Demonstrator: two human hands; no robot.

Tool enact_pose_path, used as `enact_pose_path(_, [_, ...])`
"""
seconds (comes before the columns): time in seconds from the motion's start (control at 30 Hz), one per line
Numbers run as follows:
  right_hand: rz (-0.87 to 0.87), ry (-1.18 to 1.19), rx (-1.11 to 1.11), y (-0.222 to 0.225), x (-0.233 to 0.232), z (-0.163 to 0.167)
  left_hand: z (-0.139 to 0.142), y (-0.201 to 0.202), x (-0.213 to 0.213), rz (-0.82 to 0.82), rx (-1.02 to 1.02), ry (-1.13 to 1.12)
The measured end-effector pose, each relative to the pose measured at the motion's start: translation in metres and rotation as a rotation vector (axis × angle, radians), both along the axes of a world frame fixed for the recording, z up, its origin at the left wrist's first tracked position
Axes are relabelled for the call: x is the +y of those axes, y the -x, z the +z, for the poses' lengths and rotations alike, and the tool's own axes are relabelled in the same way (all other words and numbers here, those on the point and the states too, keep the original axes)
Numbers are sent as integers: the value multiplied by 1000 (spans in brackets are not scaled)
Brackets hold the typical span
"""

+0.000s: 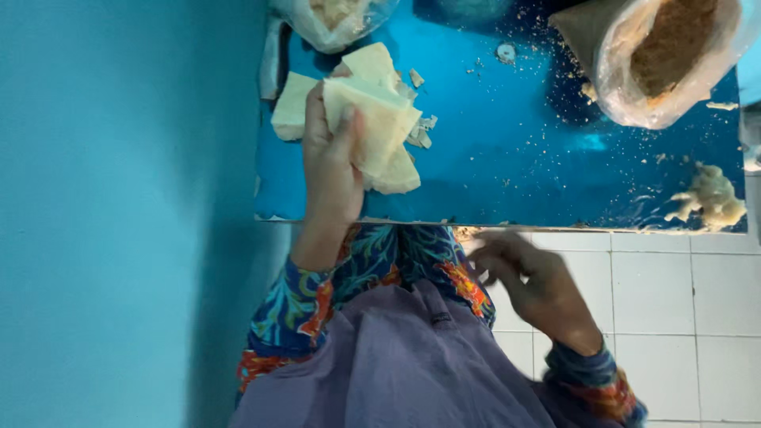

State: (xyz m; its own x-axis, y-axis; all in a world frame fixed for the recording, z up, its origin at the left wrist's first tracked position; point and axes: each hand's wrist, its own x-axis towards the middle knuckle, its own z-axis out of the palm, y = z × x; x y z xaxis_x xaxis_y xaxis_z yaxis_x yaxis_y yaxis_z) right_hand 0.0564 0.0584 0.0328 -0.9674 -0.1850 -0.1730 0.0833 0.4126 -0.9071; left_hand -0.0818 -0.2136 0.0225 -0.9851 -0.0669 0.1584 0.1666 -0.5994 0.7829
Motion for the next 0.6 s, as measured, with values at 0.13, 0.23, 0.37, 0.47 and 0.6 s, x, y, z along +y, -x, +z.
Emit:
enact_pose_path(0.13, [-96, -1, 415, 57, -57, 63, 8, -8, -3, 134, 37, -51])
enact_pose_path(0.23, [-61, -70, 495, 89, -80, 70, 15, -2, -25, 249, 68, -92])
enact_pose_path(0.37, [17, -156, 524, 98, -91, 56, 13, 2, -57, 459, 32, -61])
enact_pose_path(0.47, [20, -174, 507, 98, -90, 47, -1, -16, -69, 550, -34, 186])
enact_pose_path(0.6, [-6, -244, 507, 102, -89, 40, -21, -28, -60, 580, -72, 1088])
